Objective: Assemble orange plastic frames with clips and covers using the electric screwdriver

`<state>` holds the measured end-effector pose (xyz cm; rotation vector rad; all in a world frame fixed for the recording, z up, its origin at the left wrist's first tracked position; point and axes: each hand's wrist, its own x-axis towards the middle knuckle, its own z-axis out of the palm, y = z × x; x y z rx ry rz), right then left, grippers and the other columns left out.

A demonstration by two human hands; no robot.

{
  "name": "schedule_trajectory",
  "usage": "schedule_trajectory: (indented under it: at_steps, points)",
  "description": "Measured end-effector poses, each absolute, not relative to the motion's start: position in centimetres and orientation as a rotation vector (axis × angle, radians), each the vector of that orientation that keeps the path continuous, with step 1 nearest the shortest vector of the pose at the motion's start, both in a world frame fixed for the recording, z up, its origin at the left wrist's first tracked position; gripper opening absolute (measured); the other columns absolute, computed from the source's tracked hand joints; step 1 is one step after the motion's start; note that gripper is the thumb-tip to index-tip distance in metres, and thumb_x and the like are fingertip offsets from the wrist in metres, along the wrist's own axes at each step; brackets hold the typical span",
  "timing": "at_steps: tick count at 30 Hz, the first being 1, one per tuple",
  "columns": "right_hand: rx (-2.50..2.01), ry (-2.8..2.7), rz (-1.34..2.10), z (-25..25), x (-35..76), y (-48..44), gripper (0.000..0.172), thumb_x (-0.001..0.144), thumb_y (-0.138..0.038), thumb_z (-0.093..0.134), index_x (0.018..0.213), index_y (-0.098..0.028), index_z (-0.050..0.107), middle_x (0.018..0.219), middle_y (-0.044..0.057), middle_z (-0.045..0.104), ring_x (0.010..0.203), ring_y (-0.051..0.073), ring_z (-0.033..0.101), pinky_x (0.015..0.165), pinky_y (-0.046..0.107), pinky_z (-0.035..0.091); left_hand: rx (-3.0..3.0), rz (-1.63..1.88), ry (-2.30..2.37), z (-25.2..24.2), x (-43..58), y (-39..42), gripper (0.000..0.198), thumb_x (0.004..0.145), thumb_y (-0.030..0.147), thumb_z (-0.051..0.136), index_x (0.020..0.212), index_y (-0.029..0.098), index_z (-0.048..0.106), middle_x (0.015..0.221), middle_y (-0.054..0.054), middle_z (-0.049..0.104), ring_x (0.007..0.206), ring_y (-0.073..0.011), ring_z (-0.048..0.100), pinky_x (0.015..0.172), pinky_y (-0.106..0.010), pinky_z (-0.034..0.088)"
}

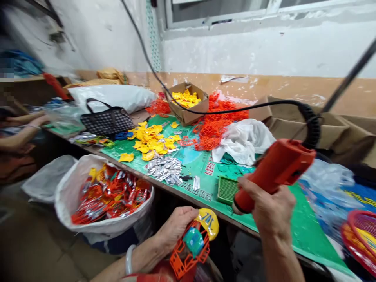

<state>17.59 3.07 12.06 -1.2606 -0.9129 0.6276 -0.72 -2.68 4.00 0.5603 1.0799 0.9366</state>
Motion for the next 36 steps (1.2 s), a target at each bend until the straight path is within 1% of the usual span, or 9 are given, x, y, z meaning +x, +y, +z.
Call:
schedule_trajectory:
  at_steps: [5, 9, 12, 17, 24, 30, 32, 34, 36]
  points:
    - [-1.447, -0.795, 0.554, 13.4, 17.7, 4.1, 0.032, 0.046, -0.026, 0.086, 0.068, -0.022, 0.064, 0.061, 0.001, 0.061, 0.048, 0.016, 0.049, 0.047, 0.035, 0.039, 0.538, 1.005, 1.114, 3.7, -1.4, -3.9, 0.022, 0.062, 0.032, 0.072, 0.055, 0.014, 0.06, 0.046, 0.004, 0.053, 0.045, -0.0087, 0.041, 0.047, -0.023, 0.028]
    - [-1.398, -0.828, 0.473, 13.4, 18.5, 6.5, 0.045, 0.043, -0.03, 0.088, 0.079, -0.023, 0.063, 0.074, 0.002, 0.061, 0.056, 0.017, 0.049, 0.056, 0.039, 0.04, 0.517, 1.069, 1.073, 4.0, -2.4, -4.9, 0.023, 0.062, 0.032, 0.073, 0.055, 0.014, 0.061, 0.045, 0.003, 0.054, 0.043, -0.0082, 0.042, 0.045, -0.022, 0.028]
    - [-1.349, -0.98, 0.412, 12.9, 19.5, 8.5, 0.047, 0.051, -0.035, 0.086, 0.09, -0.02, 0.064, 0.082, 0.003, 0.062, 0.064, 0.016, 0.05, 0.064, 0.038, 0.041, 0.476, 1.112, 1.01, 4.2, -3.2, -5.7, 0.023, 0.062, 0.032, 0.075, 0.059, 0.014, 0.061, 0.048, 0.004, 0.055, 0.044, -0.0077, 0.044, 0.047, -0.021, 0.033]
    - [-1.325, -1.116, 0.411, 12.4, 20.2, 10.6, 0.036, 0.064, -0.034, 0.076, 0.093, -0.016, 0.065, 0.079, 0.002, 0.063, 0.065, 0.013, 0.053, 0.065, 0.031, 0.044, 0.397, 1.126, 0.913, 4.2, -4.1, -6.2, 0.022, 0.068, 0.032, 0.076, 0.073, 0.013, 0.066, 0.063, -0.002, 0.067, 0.057, -0.0135, 0.06, 0.059, -0.025, 0.049]
    - [-1.289, -1.249, 0.344, 11.6, 20.6, 10.7, 0.045, 0.067, -0.033, 0.065, 0.109, -0.016, 0.063, 0.097, 0.006, 0.069, 0.082, 0.019, 0.065, 0.075, 0.033, 0.054, 0.352, 1.065, 0.852, 4.4, -4.4, -5.9, 0.015, 0.078, 0.026, 0.07, 0.08, 0.012, 0.068, 0.064, -0.005, 0.071, 0.051, -0.0151, 0.063, 0.054, -0.026, 0.052]
    - [-1.461, -1.287, 0.105, 9.2, 17.6, 8.1, 0.066, 0.078, -0.032, 0.058, 0.139, -0.015, 0.037, 0.14, 0.021, 0.042, 0.113, 0.029, 0.054, 0.09, 0.047, 0.048, 0.335, 1.098, 0.84, 4.0, -4.9, -5.5, 0.017, 0.077, 0.026, 0.073, 0.083, 0.011, 0.07, 0.066, -0.005, 0.072, 0.052, -0.0154, 0.064, 0.053, -0.026, 0.053]
    - [-1.509, -1.442, 0.139, 7.5, 15.4, 7.5, 0.054, 0.083, -0.029, 0.056, 0.134, -0.013, 0.044, 0.13, 0.018, 0.051, 0.109, 0.026, 0.056, 0.088, 0.043, 0.05, 0.331, 1.137, 0.858, 3.7, -5.5, -5.2, 0.018, 0.074, 0.026, 0.075, 0.082, 0.011, 0.07, 0.066, -0.005, 0.072, 0.053, -0.0147, 0.064, 0.053, -0.025, 0.052]
    - [-1.565, -1.661, 0.241, 5.7, 13.0, 7.3, 0.029, 0.086, -0.027, 0.059, 0.113, -0.015, 0.06, 0.11, 0.011, 0.064, 0.098, 0.021, 0.061, 0.086, 0.038, 0.052, 0.332, 1.184, 0.884, 3.5, -6.1, -5.0, 0.02, 0.071, 0.027, 0.078, 0.08, 0.012, 0.069, 0.066, -0.003, 0.071, 0.053, -0.0132, 0.062, 0.052, -0.023, 0.05]
    - [-1.659, -1.834, 0.341, 4.0, 10.9, 7.4, 0.022, 0.09, -0.03, 0.06, 0.107, -0.015, 0.063, 0.105, 0.007, 0.066, 0.093, 0.019, 0.064, 0.083, 0.038, 0.054, 0.338, 1.231, 0.905, 3.3, -6.8, -4.6, 0.024, 0.068, 0.03, 0.08, 0.08, 0.012, 0.069, 0.066, -0.001, 0.071, 0.052, -0.0116, 0.061, 0.052, -0.021, 0.05]
